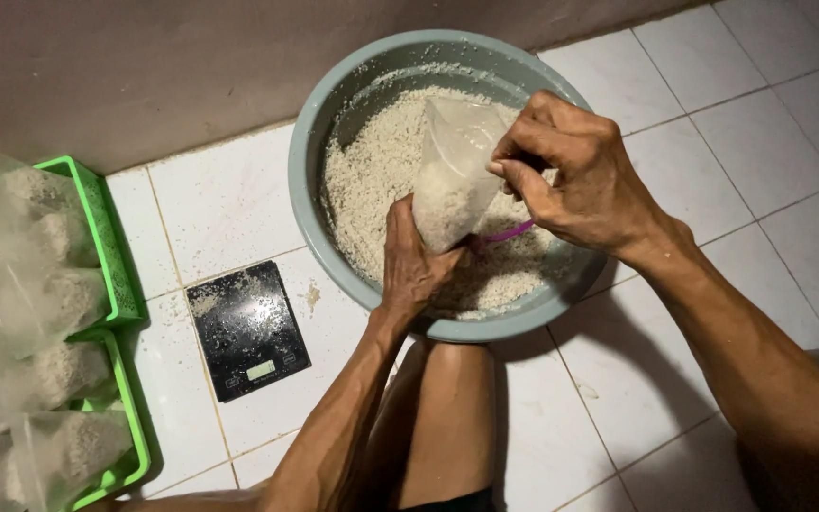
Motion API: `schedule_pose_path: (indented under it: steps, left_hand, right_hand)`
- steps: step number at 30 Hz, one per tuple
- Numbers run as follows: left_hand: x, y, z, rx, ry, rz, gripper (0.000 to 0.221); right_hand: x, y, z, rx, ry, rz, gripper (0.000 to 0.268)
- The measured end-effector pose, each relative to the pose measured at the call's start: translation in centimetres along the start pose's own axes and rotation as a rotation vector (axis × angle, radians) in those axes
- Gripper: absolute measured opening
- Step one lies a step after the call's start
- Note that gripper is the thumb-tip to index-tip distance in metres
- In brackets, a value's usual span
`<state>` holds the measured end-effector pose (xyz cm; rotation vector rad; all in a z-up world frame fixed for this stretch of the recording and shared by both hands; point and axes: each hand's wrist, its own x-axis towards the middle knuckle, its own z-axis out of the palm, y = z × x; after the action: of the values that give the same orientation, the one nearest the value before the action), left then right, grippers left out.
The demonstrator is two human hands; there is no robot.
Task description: The person fills small plastic bags with a grain-like mixture from a large basin using a scoop, weighs each bag on a digital scale, and folds the tops of the bags closed.
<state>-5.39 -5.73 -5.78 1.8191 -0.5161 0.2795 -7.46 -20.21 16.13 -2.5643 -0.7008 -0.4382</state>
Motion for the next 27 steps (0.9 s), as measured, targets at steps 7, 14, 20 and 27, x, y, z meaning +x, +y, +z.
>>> schedule_pose_path:
  steps: [7,14,20,27]
  left_hand:
    - [-0.4,0.3,-1.4,-0.070,-0.007,0.024,0.094]
    - [0.4,2.8,-3.2,-0.028,-0.035,-0.007,0.115]
    - [0.6,3.4,-3.4,-0.084,-0.012,0.045,0.090]
    - [3.4,4.6,-10.4,-0.275,-0.033,-0.146,0.046]
  right_hand:
    - [0.4,-0.5,0.3,0.044,-0.055,0.033,0.010]
    - [0.8,-0.8,0.3,0.045,-0.072,-0.029,0.011]
    - [0.9,-1.5,0.5,0.035,-0.105,-0.019,0.011]
    - [0.8,-1.9,-0.3,0.074,-0.130,-0.100,0.014]
